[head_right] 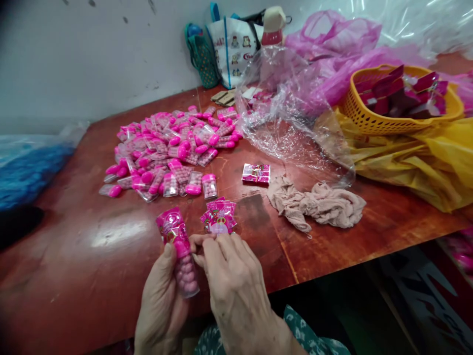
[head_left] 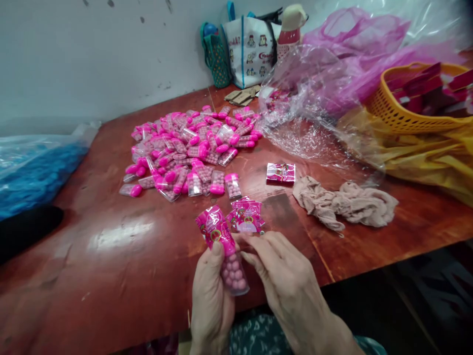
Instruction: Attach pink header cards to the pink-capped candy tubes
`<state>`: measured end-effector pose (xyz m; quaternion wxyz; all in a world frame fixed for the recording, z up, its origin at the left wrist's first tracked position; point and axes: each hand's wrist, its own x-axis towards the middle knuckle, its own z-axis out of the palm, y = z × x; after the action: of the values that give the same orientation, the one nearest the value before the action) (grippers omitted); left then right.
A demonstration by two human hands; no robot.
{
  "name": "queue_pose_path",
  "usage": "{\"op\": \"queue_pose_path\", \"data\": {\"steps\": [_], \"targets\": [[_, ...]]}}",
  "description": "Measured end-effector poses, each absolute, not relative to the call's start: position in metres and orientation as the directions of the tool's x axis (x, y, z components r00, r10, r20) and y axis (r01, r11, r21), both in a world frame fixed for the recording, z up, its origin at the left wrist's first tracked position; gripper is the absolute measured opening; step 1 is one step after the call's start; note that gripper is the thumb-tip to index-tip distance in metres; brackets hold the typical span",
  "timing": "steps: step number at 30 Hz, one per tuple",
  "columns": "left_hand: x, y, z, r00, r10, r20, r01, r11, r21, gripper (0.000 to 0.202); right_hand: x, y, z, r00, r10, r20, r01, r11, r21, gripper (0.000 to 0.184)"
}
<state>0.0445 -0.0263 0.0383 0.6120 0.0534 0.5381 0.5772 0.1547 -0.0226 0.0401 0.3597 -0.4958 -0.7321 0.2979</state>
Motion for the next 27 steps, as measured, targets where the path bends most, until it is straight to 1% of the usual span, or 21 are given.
{"op": "queue_pose_path", "data": {"steps": [2,4,6,10,14,16,20,22,24,25,27], "targets": [[0.045,-0.027,0.039,-0.284,0.742,-0.607,-0.626,0.336,0.703,0.031,0.157,-0.02,0.039,-0.334,0.905,0.263,0.519,0.41,-0.75,0.023],[0.045,-0.028,0.037,-0.281,0.737,-0.614,-0.622,0.348,0.702,0.029,0.158,-0.019,0.04,-0.431,0.858,0.28,0.555,0.497,-0.667,0.023],[0.045,-0.029,0.035,-0.27,0.732,-0.625,-0.628,0.358,0.691,0.028,0.159,-0.017,0.04,-0.502,0.824,0.263,0.607,0.552,-0.571,0.022],[0.043,-0.027,0.033,-0.247,0.706,-0.663,-0.633,0.401,0.663,0.03,0.16,-0.015,0.041,-0.581,0.782,0.227,0.655,0.615,-0.439,0.018],[0.042,-0.024,0.031,-0.222,0.701,-0.678,-0.649,0.413,0.639,0.029,0.16,-0.01,0.038,-0.628,0.741,0.239,0.661,0.669,-0.339,0.021],[0.041,-0.023,0.029,-0.208,0.732,-0.649,-0.651,0.392,0.65,0.027,0.159,-0.007,0.036,-0.65,0.72,0.241,0.655,0.693,-0.301,0.021],[0.038,-0.024,0.026,-0.196,0.836,-0.512,-0.605,0.308,0.734,0.023,0.159,-0.001,0.028,-0.67,0.707,0.227,0.661,0.707,-0.251,0.022],[0.037,-0.025,0.026,-0.12,0.871,-0.477,-0.557,0.339,0.758,0.02,0.159,0.003,0.022,-0.658,0.714,0.239,0.674,0.7,-0.236,0.023],[0.036,-0.027,0.027,-0.036,0.88,-0.473,-0.505,0.393,0.768,0.023,0.159,0.005,0.017,-0.621,0.733,0.277,0.694,0.679,-0.241,0.022],[0.036,-0.027,0.027,-0.011,0.88,-0.474,-0.487,0.41,0.772,0.024,0.159,0.006,0.014,-0.605,0.74,0.294,0.699,0.67,-0.248,0.021],[0.037,-0.027,0.027,0.004,0.885,-0.466,-0.474,0.412,0.778,0.019,0.159,0.007,0.01,-0.577,0.748,0.328,0.707,0.659,-0.258,0.019]]}}
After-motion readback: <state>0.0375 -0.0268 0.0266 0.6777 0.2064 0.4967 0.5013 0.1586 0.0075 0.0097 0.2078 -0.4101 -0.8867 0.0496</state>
